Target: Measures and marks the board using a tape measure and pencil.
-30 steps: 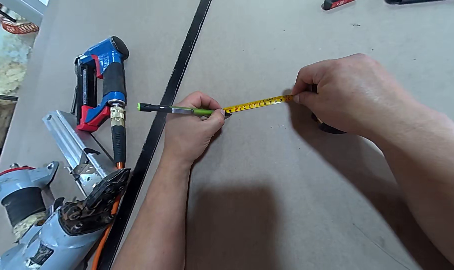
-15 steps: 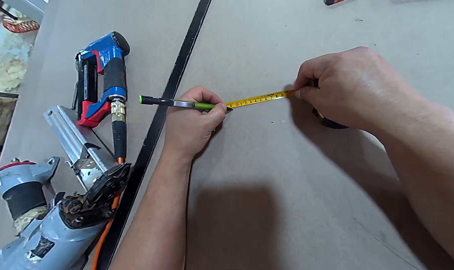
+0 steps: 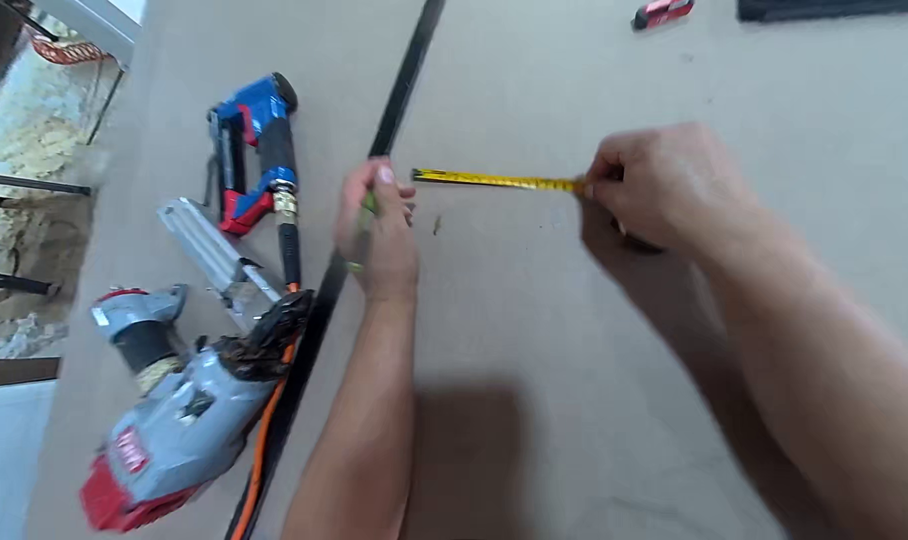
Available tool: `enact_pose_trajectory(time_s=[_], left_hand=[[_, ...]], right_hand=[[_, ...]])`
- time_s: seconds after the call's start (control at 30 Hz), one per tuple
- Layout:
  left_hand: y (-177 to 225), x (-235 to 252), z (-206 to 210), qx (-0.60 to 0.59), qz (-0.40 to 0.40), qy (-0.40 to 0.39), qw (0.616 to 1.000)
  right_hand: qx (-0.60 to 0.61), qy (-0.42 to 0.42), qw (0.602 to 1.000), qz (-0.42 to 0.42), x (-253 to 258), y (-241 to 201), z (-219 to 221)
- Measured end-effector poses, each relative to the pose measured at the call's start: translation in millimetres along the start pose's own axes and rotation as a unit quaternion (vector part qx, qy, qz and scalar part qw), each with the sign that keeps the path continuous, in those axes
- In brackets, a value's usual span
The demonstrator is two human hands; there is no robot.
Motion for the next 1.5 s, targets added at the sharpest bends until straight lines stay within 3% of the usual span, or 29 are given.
enact_pose_trajectory(time_s=[0.1,0.17,0.27,0.33,0.63,0.73,0.87,1.23,1.5], left_hand=[[13.6,-39.8,-19.9,0.188,0.004,-0.069,0.98],[21.7,-76.6,-34.6,0.253,0.021,-0.131,0.958],[24.9,-123.8,-49.3,0.265,0.055,-0.233,0.934],[26.4,-131.0,-46.1,0.252,0.097,-0.286,0.92],[24.5,-118.1,-28.1,0.151,0.266,-0.429,0.85],[11.0,-106.7,-26.6,0.186,0.25,-0.462,0.83],[-1.9,-91.6,-34.8,0.172,0.24,-0.418,0.859],[-7.8,-89.8,-21.0,0.2,0.25,-0.448,0.835],[-8.6,-93.9,-16.2,0.217,0.241,-0.463,0.825]], right_hand=[[0.05,-0.01,0.996,0.077,-75.9,-8.4,10.8],[0.071,-0.009,0.988,0.14,-142.8,-23.0,29.0],[0.094,-0.018,0.969,0.227,-222.7,-60.5,59.5],[0.102,-0.05,0.957,0.268,-244.1,-86.7,76.3],[0.146,-0.102,0.894,0.41,-226.6,-167.2,112.4],[0.191,-0.124,0.876,0.425,-219.6,-178.4,123.1],[0.248,-0.091,0.844,0.467,-217.9,-173.6,135.3],[0.252,-0.049,0.829,0.497,-191.7,-188.2,147.5],[0.256,-0.051,0.823,0.505,-238.6,-187.1,161.3]])
Point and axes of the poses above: each hand's wrist, its own x-axis towards the middle knuckle, its own z-axis out of the palm, y = z × x, the point moved 10 cm from there along x, towards the middle knuckle, and after that the axes turned 5 degrees about x, right-handed, at the moved point
